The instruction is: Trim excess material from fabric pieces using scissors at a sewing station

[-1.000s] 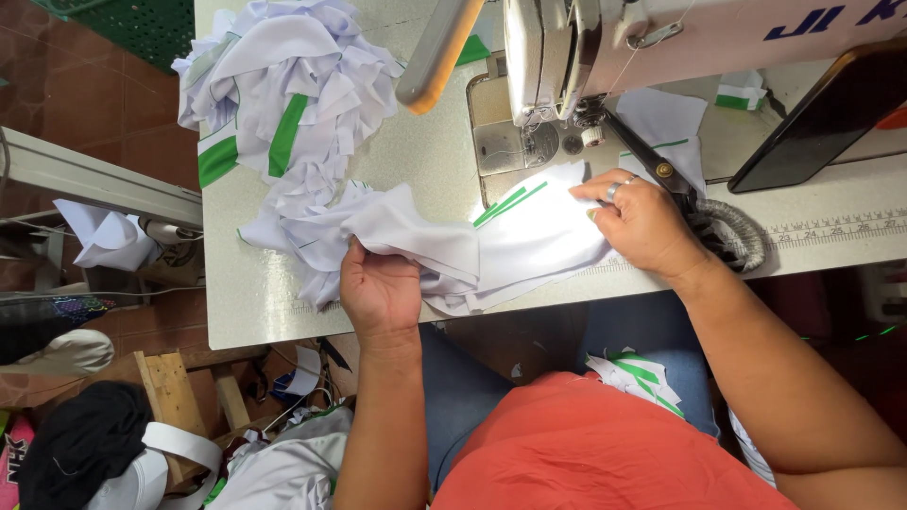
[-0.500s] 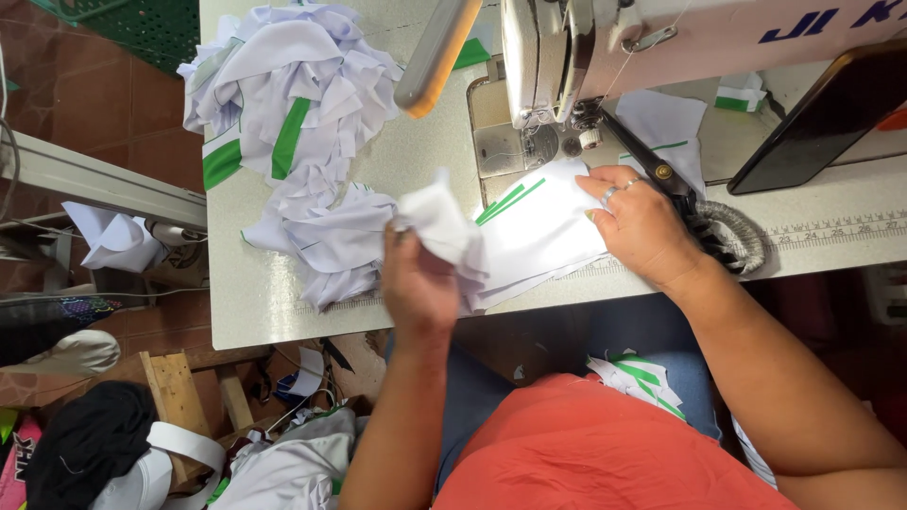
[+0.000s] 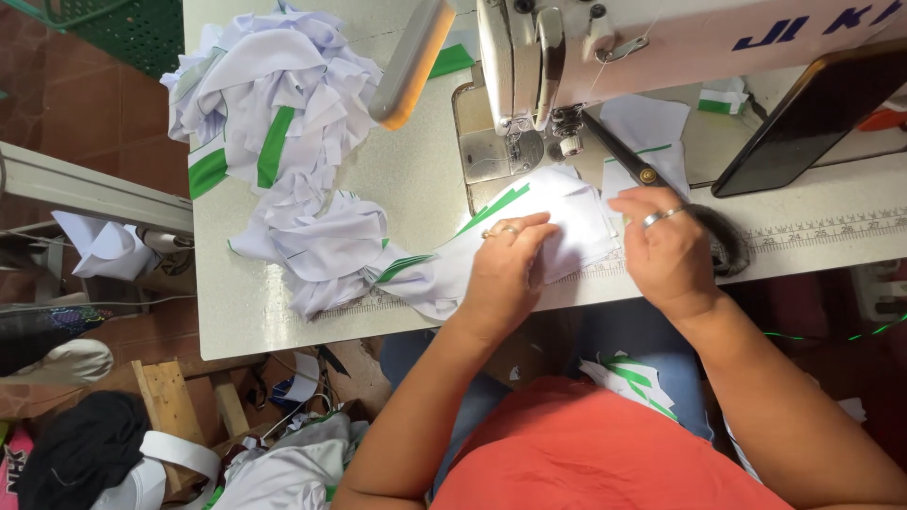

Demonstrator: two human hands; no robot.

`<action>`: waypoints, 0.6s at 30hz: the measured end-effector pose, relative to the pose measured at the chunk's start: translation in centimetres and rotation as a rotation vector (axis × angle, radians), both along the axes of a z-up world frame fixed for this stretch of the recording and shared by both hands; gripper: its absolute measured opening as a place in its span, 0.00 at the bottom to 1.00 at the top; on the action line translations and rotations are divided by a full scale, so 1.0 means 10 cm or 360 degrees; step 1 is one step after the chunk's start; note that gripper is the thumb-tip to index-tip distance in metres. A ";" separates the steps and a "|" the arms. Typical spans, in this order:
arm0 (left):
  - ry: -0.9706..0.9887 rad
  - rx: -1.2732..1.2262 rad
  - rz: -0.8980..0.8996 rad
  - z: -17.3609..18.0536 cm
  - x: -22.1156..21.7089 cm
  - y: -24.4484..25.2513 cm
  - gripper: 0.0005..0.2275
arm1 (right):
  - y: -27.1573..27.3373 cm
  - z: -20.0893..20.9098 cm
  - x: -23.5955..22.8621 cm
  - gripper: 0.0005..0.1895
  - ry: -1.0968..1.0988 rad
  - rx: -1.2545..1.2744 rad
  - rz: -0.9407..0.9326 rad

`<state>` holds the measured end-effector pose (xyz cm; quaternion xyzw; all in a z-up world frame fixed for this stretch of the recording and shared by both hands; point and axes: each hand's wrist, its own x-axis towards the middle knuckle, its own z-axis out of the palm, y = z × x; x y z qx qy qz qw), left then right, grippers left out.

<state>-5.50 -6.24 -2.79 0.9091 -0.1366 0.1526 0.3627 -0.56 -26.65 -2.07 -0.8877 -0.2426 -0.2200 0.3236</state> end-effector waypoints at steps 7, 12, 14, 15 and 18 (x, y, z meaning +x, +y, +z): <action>0.0331 0.0762 0.0005 0.28 -0.19 0.19 0.20 | 0.24 -0.26 0.15 0.23 0.0011 -0.0832 0.0045; 0.0075 0.0813 0.0036 0.13 -0.32 0.37 0.22 | 0.04 -0.04 -0.08 0.14 -0.0380 -0.0721 -0.0170; 0.0040 0.0801 0.0031 0.21 -0.31 0.37 0.22 | -0.17 0.08 -0.22 0.13 -0.0387 -0.0727 -0.0247; 0.0037 0.0758 -0.0006 0.30 -0.27 0.36 0.20 | -0.26 0.20 -0.31 0.14 -0.0282 -0.1018 -0.0444; 0.0027 0.0844 -0.0097 0.20 -0.15 0.26 0.21 | -0.44 0.22 -0.47 0.17 -0.0199 -0.1259 -0.0615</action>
